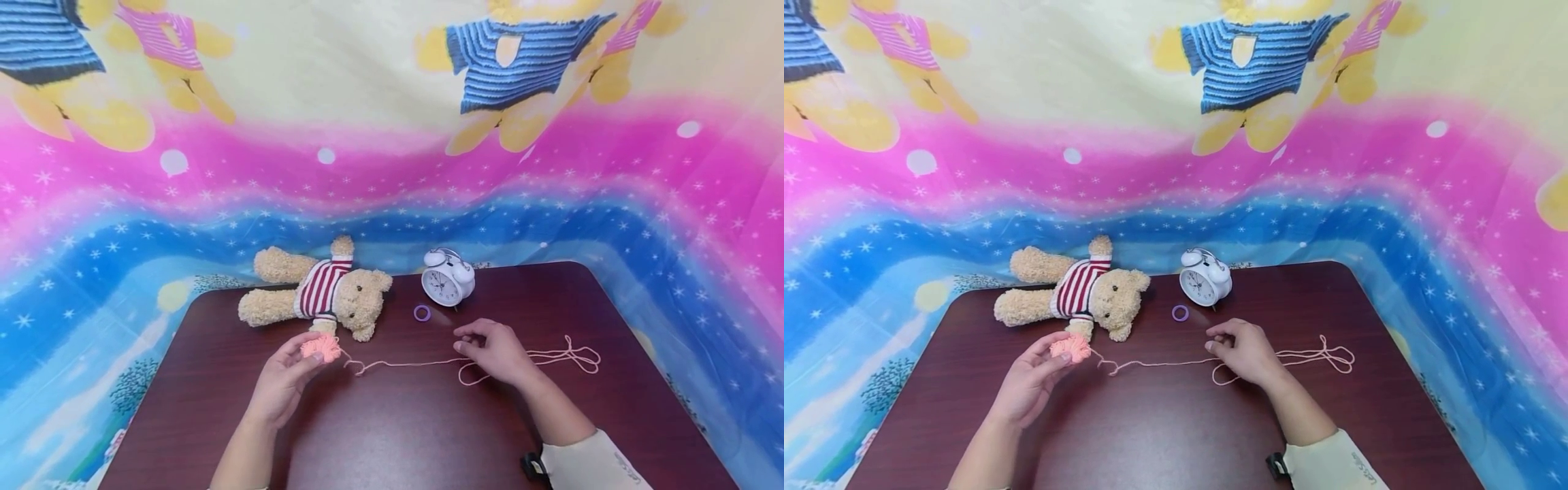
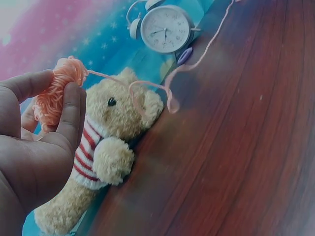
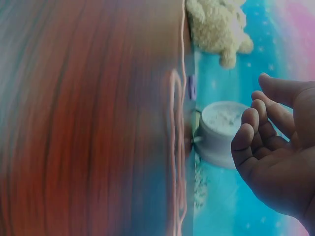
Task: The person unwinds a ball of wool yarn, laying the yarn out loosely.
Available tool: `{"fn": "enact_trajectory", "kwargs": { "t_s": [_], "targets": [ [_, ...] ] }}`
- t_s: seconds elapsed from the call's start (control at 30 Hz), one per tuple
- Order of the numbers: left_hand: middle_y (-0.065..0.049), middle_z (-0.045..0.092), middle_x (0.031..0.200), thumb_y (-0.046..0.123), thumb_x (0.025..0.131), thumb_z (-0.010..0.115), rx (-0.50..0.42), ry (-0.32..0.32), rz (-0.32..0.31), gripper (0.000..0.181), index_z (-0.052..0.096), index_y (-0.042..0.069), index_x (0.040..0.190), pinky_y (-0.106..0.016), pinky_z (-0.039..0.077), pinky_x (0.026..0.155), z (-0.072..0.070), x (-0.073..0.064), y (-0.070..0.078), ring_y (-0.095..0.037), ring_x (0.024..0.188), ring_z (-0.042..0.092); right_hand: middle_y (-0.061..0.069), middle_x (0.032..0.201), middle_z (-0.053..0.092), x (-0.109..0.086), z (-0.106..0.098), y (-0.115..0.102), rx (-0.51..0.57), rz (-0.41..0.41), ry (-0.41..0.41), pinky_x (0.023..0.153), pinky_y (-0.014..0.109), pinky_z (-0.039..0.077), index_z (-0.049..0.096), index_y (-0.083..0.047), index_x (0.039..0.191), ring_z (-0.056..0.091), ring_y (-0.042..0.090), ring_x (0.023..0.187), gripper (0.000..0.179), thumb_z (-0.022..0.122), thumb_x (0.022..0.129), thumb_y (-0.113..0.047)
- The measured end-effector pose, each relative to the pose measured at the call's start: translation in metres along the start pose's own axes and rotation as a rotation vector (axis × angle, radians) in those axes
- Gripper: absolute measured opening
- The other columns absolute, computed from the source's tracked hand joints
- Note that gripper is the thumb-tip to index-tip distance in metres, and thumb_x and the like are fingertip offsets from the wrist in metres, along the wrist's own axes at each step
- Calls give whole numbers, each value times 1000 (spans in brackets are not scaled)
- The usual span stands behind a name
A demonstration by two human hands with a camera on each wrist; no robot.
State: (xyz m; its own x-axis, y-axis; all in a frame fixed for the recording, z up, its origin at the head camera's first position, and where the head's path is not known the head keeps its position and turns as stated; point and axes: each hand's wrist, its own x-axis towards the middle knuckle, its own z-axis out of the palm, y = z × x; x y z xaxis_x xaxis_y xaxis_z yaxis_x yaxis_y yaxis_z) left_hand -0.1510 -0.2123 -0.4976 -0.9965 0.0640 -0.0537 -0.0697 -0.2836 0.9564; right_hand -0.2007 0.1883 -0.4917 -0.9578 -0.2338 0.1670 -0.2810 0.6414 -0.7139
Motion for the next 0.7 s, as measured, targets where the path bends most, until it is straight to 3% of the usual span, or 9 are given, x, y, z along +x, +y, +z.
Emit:
{"fn": "enact_trajectory", "kwargs": {
  "t_s": [0.5, 0.7],
  "targets": [
    [-4, 70, 102, -4, 95, 68, -8, -62, -20, 50, 50, -6, 142, -35, 58, 95, 37, 7, -5, -14, 92, 71, -12, 87, 67, 10, 33, -42, 76, -105, -52, 68, 24, 52, 80, -11, 106, 59, 6, 75, 19, 83, 88, -17],
    [-7, 72, 111, -2, 94, 69, -22, -106, -38, 51, 50, -7, 142, -35, 57, 97, 52, 8, -8, -17, 96, 72, -11, 87, 66, 12, 47, -53, 100, -166, -72, 67, 23, 53, 80, -10, 106, 59, 5, 75, 19, 83, 88, -17]
  ]
}}
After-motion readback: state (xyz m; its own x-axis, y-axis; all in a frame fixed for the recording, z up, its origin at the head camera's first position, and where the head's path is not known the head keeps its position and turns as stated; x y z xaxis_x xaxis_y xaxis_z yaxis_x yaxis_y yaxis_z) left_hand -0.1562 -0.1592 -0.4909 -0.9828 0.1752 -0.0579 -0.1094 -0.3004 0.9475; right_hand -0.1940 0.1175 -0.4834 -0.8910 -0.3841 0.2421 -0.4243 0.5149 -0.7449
